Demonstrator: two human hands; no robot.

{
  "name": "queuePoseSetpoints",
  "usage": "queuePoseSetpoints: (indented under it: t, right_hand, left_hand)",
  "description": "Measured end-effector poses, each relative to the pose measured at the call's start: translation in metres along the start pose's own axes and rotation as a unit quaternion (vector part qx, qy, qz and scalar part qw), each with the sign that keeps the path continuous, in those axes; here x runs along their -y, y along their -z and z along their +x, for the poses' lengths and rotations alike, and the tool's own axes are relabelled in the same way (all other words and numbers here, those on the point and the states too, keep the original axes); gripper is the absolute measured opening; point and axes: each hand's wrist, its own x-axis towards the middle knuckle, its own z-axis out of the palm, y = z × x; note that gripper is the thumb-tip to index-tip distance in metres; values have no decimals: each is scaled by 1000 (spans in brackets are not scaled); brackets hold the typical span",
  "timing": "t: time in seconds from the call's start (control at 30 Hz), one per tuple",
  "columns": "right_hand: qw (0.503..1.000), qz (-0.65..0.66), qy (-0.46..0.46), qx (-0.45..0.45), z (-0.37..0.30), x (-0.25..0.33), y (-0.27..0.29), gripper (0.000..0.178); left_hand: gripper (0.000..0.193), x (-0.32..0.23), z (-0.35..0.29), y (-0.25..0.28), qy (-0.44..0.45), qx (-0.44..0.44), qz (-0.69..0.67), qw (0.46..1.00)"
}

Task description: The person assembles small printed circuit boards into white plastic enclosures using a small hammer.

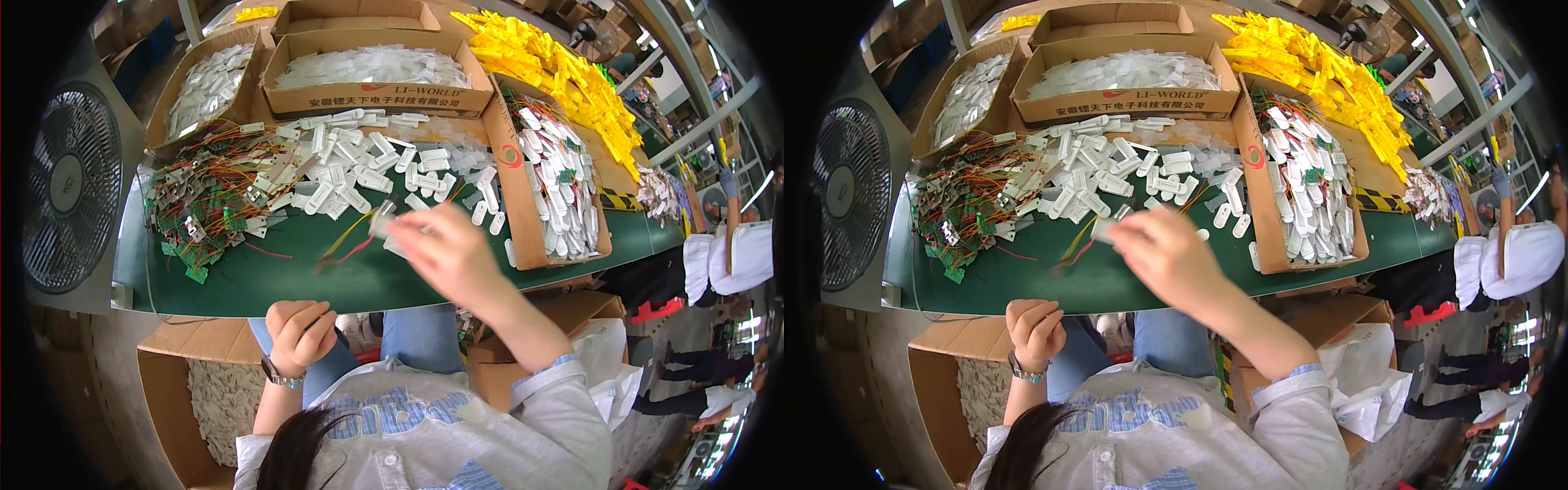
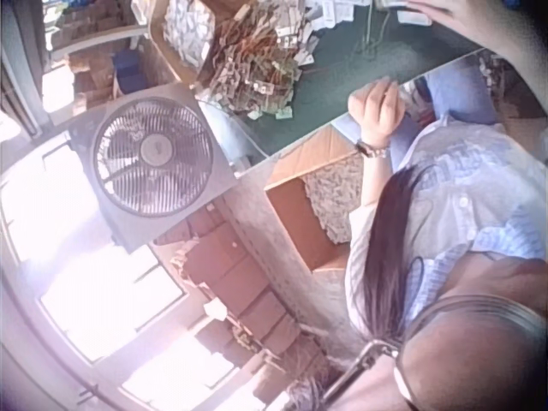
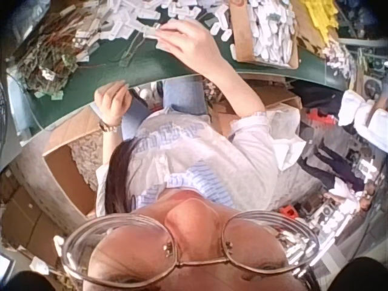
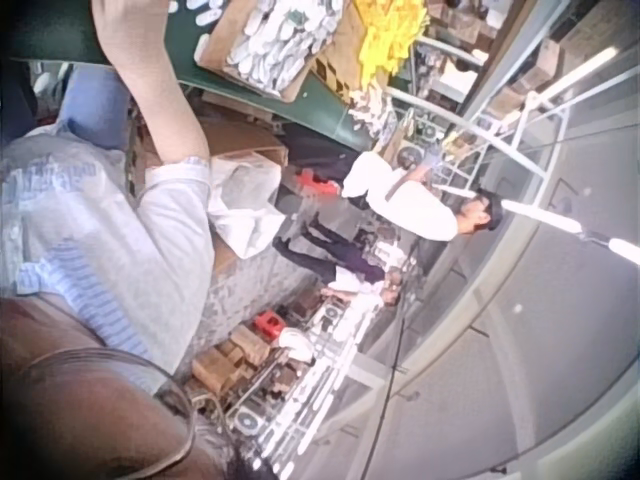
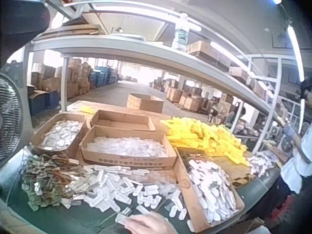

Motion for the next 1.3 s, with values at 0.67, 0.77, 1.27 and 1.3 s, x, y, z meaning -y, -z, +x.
queuePoseSetpoints:
  t: [0.67, 0.77, 1.27, 1.3]
  right_hand:
    - [946, -281, -151, 63, 53, -134, 69, 22]
    - [960, -224, -98, 135, 72, -112, 19, 15]
    - [962, -252, -69, 78, 79, -136, -97, 10]
    - [969, -204, -96, 96, 77, -115, -88, 9]
  left_hand:
    - [56, 11, 7, -21, 236, 138, 57, 960]
    - [53, 12, 8, -21, 234, 161, 64, 957]
    - [47, 15, 6, -23, 236, 166, 59, 956]
    - [47, 15, 5, -23, 236, 168, 61, 955]
